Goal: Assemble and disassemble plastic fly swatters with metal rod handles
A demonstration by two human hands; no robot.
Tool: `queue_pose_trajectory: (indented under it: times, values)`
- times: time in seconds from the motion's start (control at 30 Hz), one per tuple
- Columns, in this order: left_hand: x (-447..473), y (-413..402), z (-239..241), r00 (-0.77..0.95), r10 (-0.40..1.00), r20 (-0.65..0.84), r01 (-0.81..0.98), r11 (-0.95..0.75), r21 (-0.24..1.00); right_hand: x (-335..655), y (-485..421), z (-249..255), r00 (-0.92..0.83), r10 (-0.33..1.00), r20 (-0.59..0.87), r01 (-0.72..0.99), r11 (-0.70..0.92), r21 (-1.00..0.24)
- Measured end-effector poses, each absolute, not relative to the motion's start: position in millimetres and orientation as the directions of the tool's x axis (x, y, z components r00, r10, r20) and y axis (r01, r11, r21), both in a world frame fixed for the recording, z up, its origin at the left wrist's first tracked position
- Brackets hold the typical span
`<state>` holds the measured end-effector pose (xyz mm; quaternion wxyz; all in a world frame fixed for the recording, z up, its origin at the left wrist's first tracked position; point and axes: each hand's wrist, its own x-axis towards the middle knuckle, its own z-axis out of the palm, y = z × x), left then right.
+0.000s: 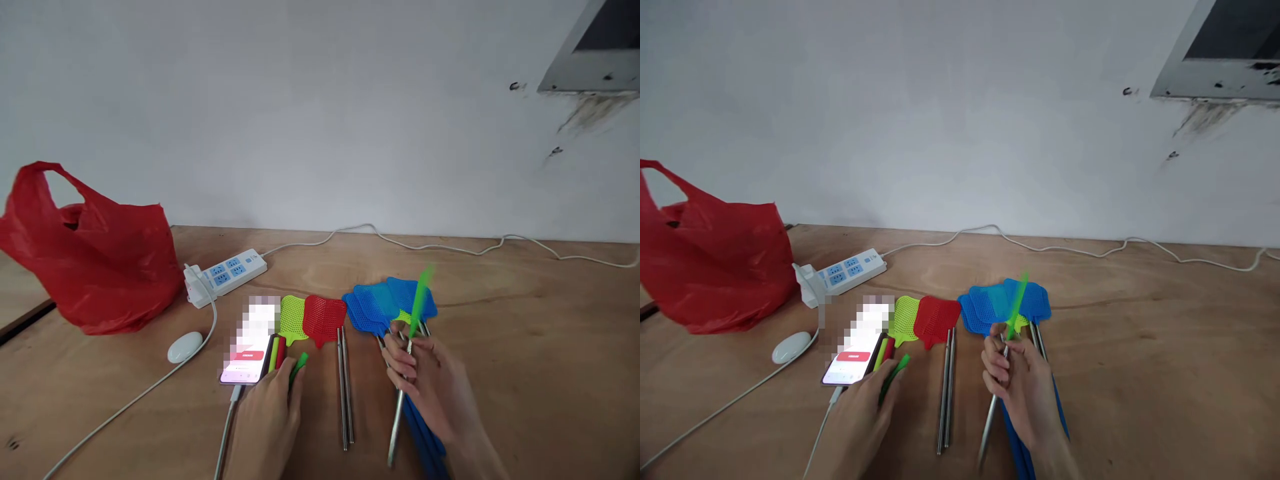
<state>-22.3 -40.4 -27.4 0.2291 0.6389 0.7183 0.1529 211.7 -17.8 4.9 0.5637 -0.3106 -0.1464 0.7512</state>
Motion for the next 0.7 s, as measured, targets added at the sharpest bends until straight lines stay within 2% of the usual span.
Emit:
queue_pose_trajectory:
  times: [0.1,0.2,0.37,0.57,0.7]
  values:
    - [-16.6,-18.4,-15.2,-0.139,0.973,-0.183,0.938,0.189,0.29,203.9,-23.5,-3.5,-0.104,0.942,-0.32,-0.62,-0.313,-0.719]
    - [-19.7,-8.5,-16.3,-0.154,0.97,-0.186,0.956,0.194,0.22,203.2,-25.7,-8.6,-0.063,0.955,-0.289,-0.498,-0.281,-0.82]
    - [-23.4,-3.9,-29.8,-0.068,0.98,-0.187,0.949,0.121,0.29,198.2,-27.5,-14.3,-0.164,0.941,-0.296,-0.365,-0.336,-0.868]
    - [-22.4,-6.5,-38.7,-0.037,0.998,-0.057,0.942,0.054,0.33,185.0,-27.8,-18.0,-0.13,0.928,-0.349,-0.437,-0.369,-0.82]
    - [-31.3,-6.4,-41.2,-0.036,0.999,-0.015,0.91,0.039,0.413,184.3,-27.4,-16.1,-0.191,0.918,-0.347,-0.386,-0.395,-0.833]
